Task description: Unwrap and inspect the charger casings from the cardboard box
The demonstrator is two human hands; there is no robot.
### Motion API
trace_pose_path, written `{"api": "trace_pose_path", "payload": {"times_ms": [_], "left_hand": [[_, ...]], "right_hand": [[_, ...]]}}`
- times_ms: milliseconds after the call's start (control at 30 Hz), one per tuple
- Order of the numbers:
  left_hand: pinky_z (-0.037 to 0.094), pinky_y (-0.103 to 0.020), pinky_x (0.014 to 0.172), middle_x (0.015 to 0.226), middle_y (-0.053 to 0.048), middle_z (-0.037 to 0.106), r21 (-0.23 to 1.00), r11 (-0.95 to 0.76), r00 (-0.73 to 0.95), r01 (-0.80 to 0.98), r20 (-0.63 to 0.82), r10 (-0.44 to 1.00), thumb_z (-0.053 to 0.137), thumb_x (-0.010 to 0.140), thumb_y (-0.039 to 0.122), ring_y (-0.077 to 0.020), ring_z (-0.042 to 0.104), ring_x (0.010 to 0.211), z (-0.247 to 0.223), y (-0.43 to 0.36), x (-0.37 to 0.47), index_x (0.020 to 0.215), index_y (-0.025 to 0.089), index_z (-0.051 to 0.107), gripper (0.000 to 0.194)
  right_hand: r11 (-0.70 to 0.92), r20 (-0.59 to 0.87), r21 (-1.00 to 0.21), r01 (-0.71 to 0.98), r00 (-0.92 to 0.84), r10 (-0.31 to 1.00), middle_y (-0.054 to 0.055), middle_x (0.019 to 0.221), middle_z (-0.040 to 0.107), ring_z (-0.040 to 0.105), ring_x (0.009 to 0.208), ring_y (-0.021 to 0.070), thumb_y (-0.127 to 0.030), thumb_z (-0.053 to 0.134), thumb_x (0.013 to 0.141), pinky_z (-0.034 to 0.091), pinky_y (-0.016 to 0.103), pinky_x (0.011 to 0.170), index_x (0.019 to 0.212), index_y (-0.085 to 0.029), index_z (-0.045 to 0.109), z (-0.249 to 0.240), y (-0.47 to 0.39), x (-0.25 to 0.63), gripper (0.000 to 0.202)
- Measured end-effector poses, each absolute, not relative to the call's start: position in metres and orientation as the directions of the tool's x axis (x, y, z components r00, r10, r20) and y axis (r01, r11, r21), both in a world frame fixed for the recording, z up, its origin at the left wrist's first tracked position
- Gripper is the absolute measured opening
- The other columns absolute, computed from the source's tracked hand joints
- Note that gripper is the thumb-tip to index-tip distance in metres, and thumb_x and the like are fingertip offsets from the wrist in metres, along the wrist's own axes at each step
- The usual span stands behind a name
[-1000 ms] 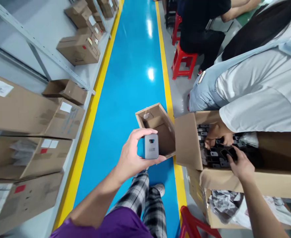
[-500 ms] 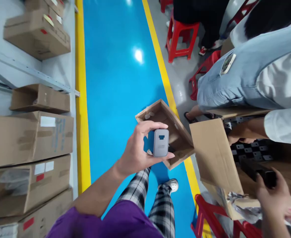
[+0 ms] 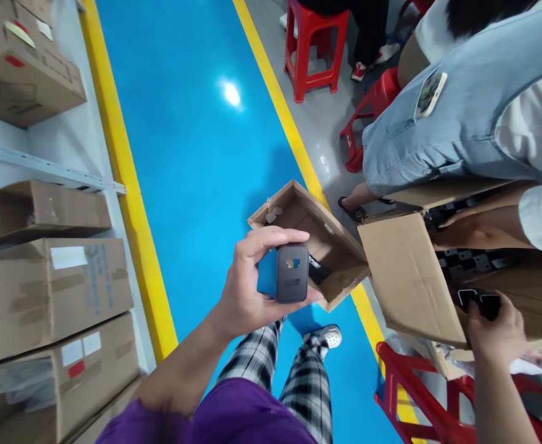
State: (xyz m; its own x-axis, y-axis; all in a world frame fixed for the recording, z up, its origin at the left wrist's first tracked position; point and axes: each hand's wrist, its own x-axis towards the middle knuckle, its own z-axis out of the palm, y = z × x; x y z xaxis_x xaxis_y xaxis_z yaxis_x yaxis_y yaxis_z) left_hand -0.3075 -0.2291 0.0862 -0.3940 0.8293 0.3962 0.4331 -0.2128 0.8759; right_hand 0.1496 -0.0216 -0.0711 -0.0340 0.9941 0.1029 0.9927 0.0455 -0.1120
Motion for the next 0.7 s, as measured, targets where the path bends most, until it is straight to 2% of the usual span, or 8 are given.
{"api": "trace_pose_path", "payload": {"times_ms": [67, 200, 433, 567, 700], "left_hand": [[0.055, -0.042, 0.103, 0.127, -0.014, 0.068, 0.869, -0.227, -0.384, 0.44, 0.411, 0.827, 0.097, 0.063, 0.03, -0.025, 0.065, 0.118, 0.084, -0.232, -0.309, 0.133, 0.024, 0.047, 0.086], [0.057, -0.041, 0.099, 0.128, -0.014, 0.067, 0.851, -0.287, -0.324, 0.44, 0.449, 0.833, 0.094, 0.067, 0.024, -0.025, 0.066, 0.118, 0.077, -0.239, -0.314, 0.136, 0.026, 0.044, 0.084], [0.057, -0.041, 0.103, 0.129, -0.014, 0.066, 0.865, -0.32, -0.276, 0.387, 0.44, 0.855, 0.089, 0.071, 0.014, -0.0238, 0.064, 0.124, 0.07, -0.252, -0.312, 0.137, 0.026, 0.041, 0.082], [0.054, -0.046, 0.108, 0.127, -0.014, 0.069, 0.843, -0.348, -0.276, 0.41, 0.478, 0.834, 0.088, 0.072, 0.013, -0.0241, 0.065, 0.124, 0.068, -0.258, -0.309, 0.136, 0.025, 0.041, 0.08], [0.053, -0.047, 0.111, 0.13, -0.015, 0.068, 0.819, -0.372, -0.249, 0.437, 0.508, 0.825, 0.089, 0.069, 0.009, -0.0252, 0.064, 0.127, 0.067, -0.261, -0.309, 0.135, 0.022, 0.043, 0.081]], "right_hand": [[0.038, 0.106, -0.104, 0.994, -0.027, 0.994, 0.031, 0.12, 0.068, 0.064, 0.116, 0.0472, -0.044, 0.055, 0.085, 0.051, 0.056, 0.089, 0.139, -0.007, 0.061, -0.074, -0.022, 0.152, 0.066], [0.02, 0.107, -0.099, 0.995, -0.01, 0.994, 0.028, 0.123, 0.069, 0.065, 0.115, 0.045, -0.045, 0.057, 0.085, 0.051, 0.054, 0.088, 0.14, -0.011, 0.061, -0.075, -0.023, 0.154, 0.065], [0.006, 0.087, -0.093, 0.996, 0.002, 0.996, 0.032, 0.121, 0.069, 0.064, 0.117, 0.045, -0.043, 0.06, 0.084, 0.05, 0.053, 0.092, 0.138, -0.005, 0.063, -0.076, -0.022, 0.156, 0.065], [-0.058, 0.126, -0.112, 0.992, 0.072, 0.989, 0.028, 0.12, 0.071, 0.066, 0.115, 0.0455, -0.041, 0.062, 0.071, 0.05, 0.054, 0.095, 0.134, -0.008, 0.067, -0.082, -0.017, 0.159, 0.071], [-0.029, 0.161, -0.136, 0.99, 0.051, 0.986, 0.03, 0.121, 0.071, 0.065, 0.116, 0.0493, -0.042, 0.06, 0.064, 0.051, 0.058, 0.095, 0.131, -0.004, 0.067, -0.089, -0.013, 0.165, 0.078]]}}
